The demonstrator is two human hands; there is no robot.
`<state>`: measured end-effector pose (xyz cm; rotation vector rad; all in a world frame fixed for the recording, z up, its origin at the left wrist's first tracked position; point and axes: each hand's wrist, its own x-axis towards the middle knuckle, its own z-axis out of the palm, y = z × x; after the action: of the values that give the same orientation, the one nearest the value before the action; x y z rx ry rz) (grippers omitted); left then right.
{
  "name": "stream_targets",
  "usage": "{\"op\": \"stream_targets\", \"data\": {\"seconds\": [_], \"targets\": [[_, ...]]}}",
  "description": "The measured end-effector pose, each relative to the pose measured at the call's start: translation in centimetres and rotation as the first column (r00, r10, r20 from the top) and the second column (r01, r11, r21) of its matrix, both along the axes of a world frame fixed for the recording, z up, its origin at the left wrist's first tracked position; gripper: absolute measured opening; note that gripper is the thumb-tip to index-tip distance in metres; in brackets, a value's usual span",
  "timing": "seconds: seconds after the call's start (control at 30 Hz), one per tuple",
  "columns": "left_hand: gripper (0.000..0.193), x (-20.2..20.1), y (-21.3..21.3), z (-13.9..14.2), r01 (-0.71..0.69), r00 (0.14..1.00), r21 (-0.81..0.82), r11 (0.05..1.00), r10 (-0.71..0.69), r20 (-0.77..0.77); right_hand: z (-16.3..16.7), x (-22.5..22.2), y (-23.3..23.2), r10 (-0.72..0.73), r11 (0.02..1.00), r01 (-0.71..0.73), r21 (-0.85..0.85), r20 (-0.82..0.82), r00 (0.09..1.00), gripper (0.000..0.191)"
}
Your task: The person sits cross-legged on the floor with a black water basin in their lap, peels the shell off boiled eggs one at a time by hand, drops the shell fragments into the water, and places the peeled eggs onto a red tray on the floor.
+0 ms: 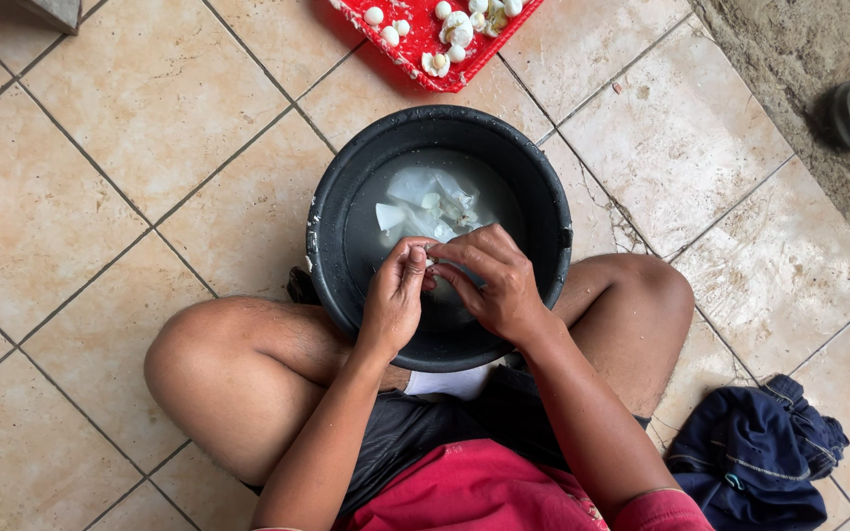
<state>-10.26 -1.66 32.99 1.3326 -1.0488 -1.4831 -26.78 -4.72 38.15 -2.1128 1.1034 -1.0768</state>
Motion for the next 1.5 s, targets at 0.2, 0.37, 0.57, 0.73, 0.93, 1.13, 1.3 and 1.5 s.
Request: {"op": "stream_targets", "data": {"seconds": [0.2, 0.37, 0.57, 0.73, 0.93, 1.13, 1.3, 1.5], "targets": [[0.036, -0.1, 0.3, -0.3, 0.018, 1.000, -0.041, 0.999, -0.019, -0.019, -0.3, 0.0, 0.3, -0.070, 0.986, 0.058, 0.157, 0.068, 0.995, 0.018], [0.035, -0.2, 0.1, 0.8, 0.041, 0.995, -0.010, 0.999, -0.042, -0.096, -0.5, -0.4, 0.1, -0.135, 0.968, 0.102, 0.230, 0.132, 0.982, 0.010], [0.024, -0.8, -0.1, 0.9, 0.099, 0.971, -0.177, 0.979, -0.056, 0.231, -1.4, -0.9, 0.0, -0.419, 0.876, 0.332, 0.349, 0.211, 0.883, 0.009], [0.026, -2.1, -1.7, -2.2, 0.426, 0.637, -0.043, 0.904, -0.265, 0.724, -1.7, -1.4, -0.2, -0.453, 0.851, 0.344, 0.396, 0.226, 0.862, 0.011], [0.030, -2.9, -1.2, -3.3, 0.464, 0.415, 0.198, 0.864, -0.409, 0.813, -1.5, -2.4, -0.1, -0.420, 0.835, 0.301, 0.461, 0.179, 0.890, 0.012], [0.043, -1.6, -1.5, -2.6, 0.202, 0.898, 0.204, 0.958, -0.264, 0.352, -2.0, -2.8, -0.1, -0.163, 0.910, 0.192, 0.367, -0.109, 0.981, 0.014], [0.046, -3.7, -5.7, -1.2, 0.071, 0.840, 0.565, 0.822, 0.256, -0.478, -2.2, -2.1, -0.3, 0.069, 0.869, 0.159, 0.469, -0.431, 0.900, 0.018], [0.048, -5.1, -16.1, 4.7, -0.155, 0.663, 0.311, 0.938, 0.332, -0.670, -2.4, -1.2, -0.4, 0.217, 0.818, 0.145, 0.557, -0.531, 0.819, 0.019]]}}
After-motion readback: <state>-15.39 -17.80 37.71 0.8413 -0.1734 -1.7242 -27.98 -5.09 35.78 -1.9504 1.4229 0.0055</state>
